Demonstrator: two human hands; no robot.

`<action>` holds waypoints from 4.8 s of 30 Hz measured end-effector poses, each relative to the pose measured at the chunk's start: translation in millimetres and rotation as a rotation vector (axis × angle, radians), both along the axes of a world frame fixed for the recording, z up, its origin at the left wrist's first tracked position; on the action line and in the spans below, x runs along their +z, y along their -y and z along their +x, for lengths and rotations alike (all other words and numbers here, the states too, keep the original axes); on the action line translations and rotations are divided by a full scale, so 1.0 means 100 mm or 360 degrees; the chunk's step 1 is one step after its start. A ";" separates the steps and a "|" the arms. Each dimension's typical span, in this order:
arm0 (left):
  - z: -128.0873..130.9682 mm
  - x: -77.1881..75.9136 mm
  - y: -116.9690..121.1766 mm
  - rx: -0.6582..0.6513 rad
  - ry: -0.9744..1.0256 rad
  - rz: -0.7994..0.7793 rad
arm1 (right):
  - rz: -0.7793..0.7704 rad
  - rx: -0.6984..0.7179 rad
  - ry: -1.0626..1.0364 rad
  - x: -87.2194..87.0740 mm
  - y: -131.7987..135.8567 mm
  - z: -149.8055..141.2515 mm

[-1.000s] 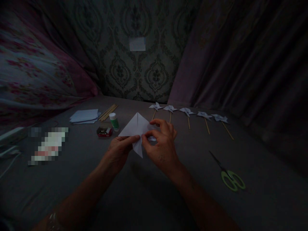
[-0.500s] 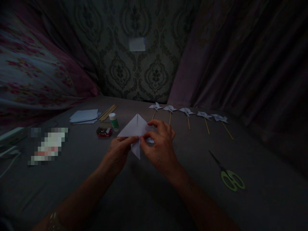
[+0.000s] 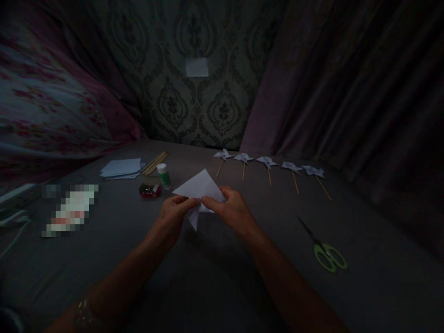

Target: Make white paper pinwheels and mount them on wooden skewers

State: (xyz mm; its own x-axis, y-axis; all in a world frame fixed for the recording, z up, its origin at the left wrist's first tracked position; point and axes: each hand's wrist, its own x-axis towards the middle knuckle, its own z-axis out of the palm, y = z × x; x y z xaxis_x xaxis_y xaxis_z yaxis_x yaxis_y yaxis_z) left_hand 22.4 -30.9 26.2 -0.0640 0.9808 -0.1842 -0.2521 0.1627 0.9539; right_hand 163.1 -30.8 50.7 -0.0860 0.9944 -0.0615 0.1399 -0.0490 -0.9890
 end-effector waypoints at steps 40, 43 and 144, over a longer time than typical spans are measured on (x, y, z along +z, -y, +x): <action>-0.24 0.11 -0.09 -0.0478 0.0205 -0.0126 | 0.1347 0.0500 0.0921 0.29 0.05 0.49; -0.24 0.11 -0.09 -0.0490 0.0127 -0.0107 | 0.1308 0.0511 0.0911 0.27 0.04 0.48; -0.10 0.15 0.06 -0.0430 -0.0085 0.0156 | 0.1382 -0.0217 0.1415 0.15 0.25 0.05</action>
